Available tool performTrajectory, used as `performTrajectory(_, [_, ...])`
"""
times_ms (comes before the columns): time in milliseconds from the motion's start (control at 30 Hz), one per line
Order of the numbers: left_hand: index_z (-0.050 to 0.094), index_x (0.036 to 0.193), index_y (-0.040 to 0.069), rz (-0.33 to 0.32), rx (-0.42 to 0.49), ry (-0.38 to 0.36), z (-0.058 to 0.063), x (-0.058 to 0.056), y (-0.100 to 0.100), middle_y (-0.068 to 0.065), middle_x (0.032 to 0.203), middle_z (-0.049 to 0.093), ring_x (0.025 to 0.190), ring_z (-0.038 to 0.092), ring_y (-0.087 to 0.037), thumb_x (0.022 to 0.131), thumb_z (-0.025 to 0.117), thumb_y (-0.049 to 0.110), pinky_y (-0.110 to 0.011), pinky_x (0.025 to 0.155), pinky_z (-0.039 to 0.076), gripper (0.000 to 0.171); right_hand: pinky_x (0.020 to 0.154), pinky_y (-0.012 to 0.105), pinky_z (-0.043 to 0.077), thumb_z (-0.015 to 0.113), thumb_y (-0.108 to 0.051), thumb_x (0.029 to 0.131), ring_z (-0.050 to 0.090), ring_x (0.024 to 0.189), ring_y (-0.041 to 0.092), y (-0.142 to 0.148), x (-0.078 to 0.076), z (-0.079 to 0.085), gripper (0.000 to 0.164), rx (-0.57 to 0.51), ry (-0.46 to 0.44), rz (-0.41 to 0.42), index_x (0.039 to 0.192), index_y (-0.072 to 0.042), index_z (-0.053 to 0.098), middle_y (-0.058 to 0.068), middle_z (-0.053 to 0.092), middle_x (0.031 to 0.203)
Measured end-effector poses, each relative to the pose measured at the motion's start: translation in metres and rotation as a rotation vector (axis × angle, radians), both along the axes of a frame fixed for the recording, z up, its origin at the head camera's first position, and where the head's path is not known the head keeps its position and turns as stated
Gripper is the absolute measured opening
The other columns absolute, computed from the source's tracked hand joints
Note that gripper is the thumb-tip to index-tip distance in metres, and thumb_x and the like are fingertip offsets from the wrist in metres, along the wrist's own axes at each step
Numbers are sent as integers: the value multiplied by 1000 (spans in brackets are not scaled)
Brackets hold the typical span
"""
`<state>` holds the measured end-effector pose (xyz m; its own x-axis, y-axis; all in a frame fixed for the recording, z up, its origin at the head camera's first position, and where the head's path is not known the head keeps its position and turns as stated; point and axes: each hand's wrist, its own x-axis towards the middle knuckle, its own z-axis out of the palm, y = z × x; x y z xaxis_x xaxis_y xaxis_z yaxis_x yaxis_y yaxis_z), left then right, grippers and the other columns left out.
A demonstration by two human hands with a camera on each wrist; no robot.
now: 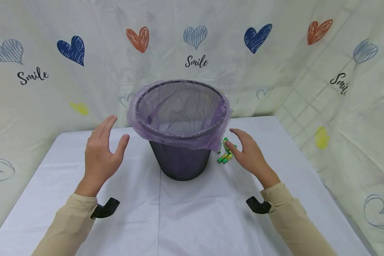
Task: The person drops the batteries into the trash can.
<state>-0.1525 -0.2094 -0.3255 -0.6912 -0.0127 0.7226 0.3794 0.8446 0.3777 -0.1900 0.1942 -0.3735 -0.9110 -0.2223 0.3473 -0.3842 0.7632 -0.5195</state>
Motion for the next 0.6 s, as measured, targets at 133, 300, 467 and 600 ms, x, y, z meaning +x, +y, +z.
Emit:
performTrajectory(133, [48,133,12,-46,69,29,5,1,4,-5,135,51,125,45,-26,86,58,29,-45,103,33,50,104,51,28,51,-40,91,36,131,32,1,0,-2,56,-17,-3,-13,137,-9,40,12,42,140])
performTrajectory(300, [49,132,13,-80,148,37,9,2,9,-4,134,52,126,45,-22,87,58,28,-40,105,32,49,104,50,28,51,-41,91,36,131,32,3,0,-3,56,-49,-19,-26,136,-9,40,12,43,139])
performTrajectory(467, [48,133,14,-97,171,33,11,3,13,-3,135,51,127,44,-20,88,57,30,-40,105,32,48,104,50,28,51,-43,90,36,132,30,5,0,-3,58,-77,-50,-43,137,-11,40,10,43,140])
performTrajectory(600, [49,132,15,-111,190,35,15,3,16,-1,135,51,123,47,-19,88,56,30,-42,98,37,47,105,50,28,52,-44,89,35,132,30,7,-1,-4,59,-94,-68,-50,137,-12,40,10,42,141])
